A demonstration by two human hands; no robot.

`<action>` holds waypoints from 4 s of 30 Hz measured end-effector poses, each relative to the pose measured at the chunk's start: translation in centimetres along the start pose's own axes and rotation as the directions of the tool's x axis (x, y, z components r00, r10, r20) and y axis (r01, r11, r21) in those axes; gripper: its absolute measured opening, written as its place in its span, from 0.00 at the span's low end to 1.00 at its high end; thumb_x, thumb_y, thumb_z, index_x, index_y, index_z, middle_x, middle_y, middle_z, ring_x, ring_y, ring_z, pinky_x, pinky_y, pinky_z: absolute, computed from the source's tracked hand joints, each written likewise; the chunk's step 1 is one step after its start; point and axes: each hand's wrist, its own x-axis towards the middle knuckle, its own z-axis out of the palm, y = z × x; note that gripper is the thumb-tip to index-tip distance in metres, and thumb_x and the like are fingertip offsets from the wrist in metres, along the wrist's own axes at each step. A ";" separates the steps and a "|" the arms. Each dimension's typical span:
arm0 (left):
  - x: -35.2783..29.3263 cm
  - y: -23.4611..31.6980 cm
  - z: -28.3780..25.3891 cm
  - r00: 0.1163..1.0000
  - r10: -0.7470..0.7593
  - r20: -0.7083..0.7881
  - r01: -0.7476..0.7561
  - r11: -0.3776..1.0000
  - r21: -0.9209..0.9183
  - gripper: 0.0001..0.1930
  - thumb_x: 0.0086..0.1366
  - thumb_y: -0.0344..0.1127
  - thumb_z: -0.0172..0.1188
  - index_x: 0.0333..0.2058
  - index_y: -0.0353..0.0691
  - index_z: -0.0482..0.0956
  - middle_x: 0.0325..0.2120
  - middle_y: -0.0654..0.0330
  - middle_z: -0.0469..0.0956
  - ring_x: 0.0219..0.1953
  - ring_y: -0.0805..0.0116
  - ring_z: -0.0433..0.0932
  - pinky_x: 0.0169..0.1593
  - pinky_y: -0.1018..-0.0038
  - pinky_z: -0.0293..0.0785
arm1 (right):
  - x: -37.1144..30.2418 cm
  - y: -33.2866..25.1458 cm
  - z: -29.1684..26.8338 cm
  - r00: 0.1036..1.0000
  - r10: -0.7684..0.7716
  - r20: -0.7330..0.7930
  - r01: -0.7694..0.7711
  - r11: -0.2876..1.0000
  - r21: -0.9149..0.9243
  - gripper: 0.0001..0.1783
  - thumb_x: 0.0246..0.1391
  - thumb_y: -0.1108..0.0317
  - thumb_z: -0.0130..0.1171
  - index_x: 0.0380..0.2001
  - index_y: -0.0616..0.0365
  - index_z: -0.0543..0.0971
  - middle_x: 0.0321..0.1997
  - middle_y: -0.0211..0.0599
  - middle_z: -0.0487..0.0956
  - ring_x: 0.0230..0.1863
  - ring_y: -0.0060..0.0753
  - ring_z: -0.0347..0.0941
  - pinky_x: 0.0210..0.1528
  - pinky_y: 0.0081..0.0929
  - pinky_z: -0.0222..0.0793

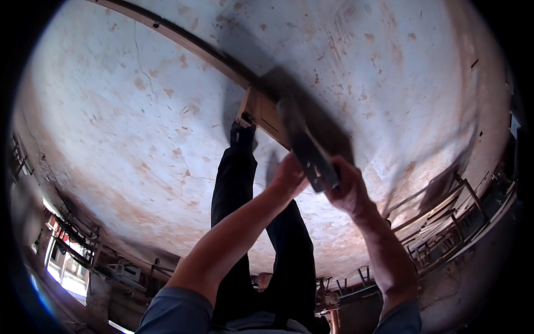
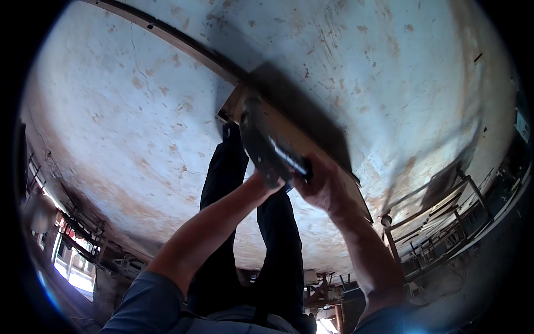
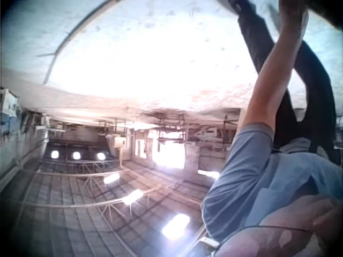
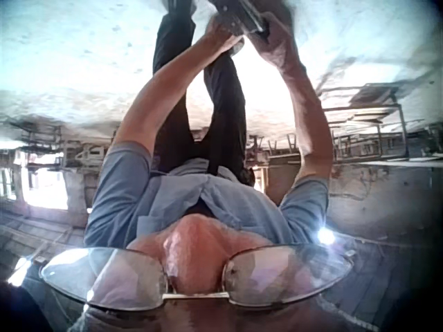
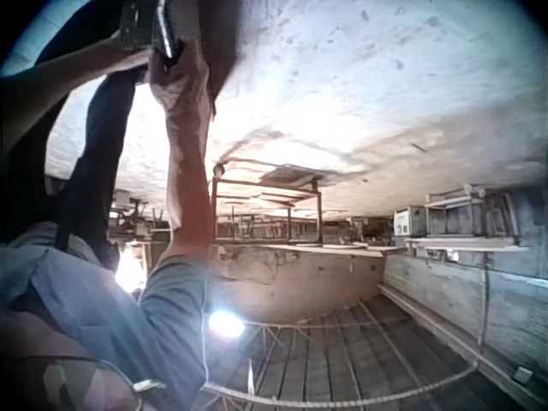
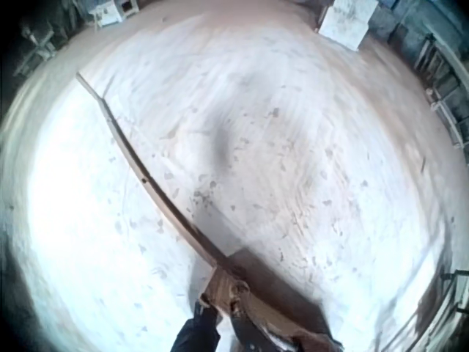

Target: The person applies glue to the ends of wooden slats using a brush and a container of white adhesive. They then position the slats onto a curved wooden frame on the floor and secure them with a hammer. Finally, the person picks up a large wooden board and places it onto the frame, tapping it into position.

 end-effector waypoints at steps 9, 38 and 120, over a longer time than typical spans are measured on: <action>0.8 -4.6 0.2 0.943 -0.038 0.330 -0.319 -0.386 0.866 0.13 0.63 0.42 0.54 0.32 0.46 0.58 0.31 0.66 0.59 0.37 0.72 0.58 0.48 0.72 0.55 | -2.1 3.4 1.6 0.981 0.077 0.180 -0.067 0.996 -0.062 0.25 0.50 0.42 0.61 0.38 0.53 0.75 0.27 0.46 0.77 0.29 0.54 0.76 0.28 0.40 0.71; 0.6 -0.7 3.3 0.930 -0.176 0.323 -0.307 -0.853 0.421 0.14 0.61 0.43 0.50 0.41 0.42 0.67 0.39 0.62 0.67 0.49 0.68 0.65 0.57 0.70 0.58 | 1.7 -1.8 4.7 0.933 0.199 0.299 -0.097 0.941 -0.325 0.30 0.46 0.36 0.58 0.29 0.57 0.78 0.30 0.50 0.77 0.41 0.57 0.72 0.42 0.53 0.64; -40.6 10.1 7.2 0.960 -0.179 0.217 -0.281 -0.591 0.757 0.21 0.61 0.37 0.55 0.50 0.31 0.73 0.29 0.54 0.78 0.31 0.73 0.73 0.38 0.77 0.69 | -87.9 0.5 39.2 0.365 0.814 0.452 -0.342 -0.334 0.878 0.19 0.44 0.57 0.68 0.23 0.65 0.75 0.16 0.37 0.70 0.14 0.34 0.69 0.17 0.36 0.69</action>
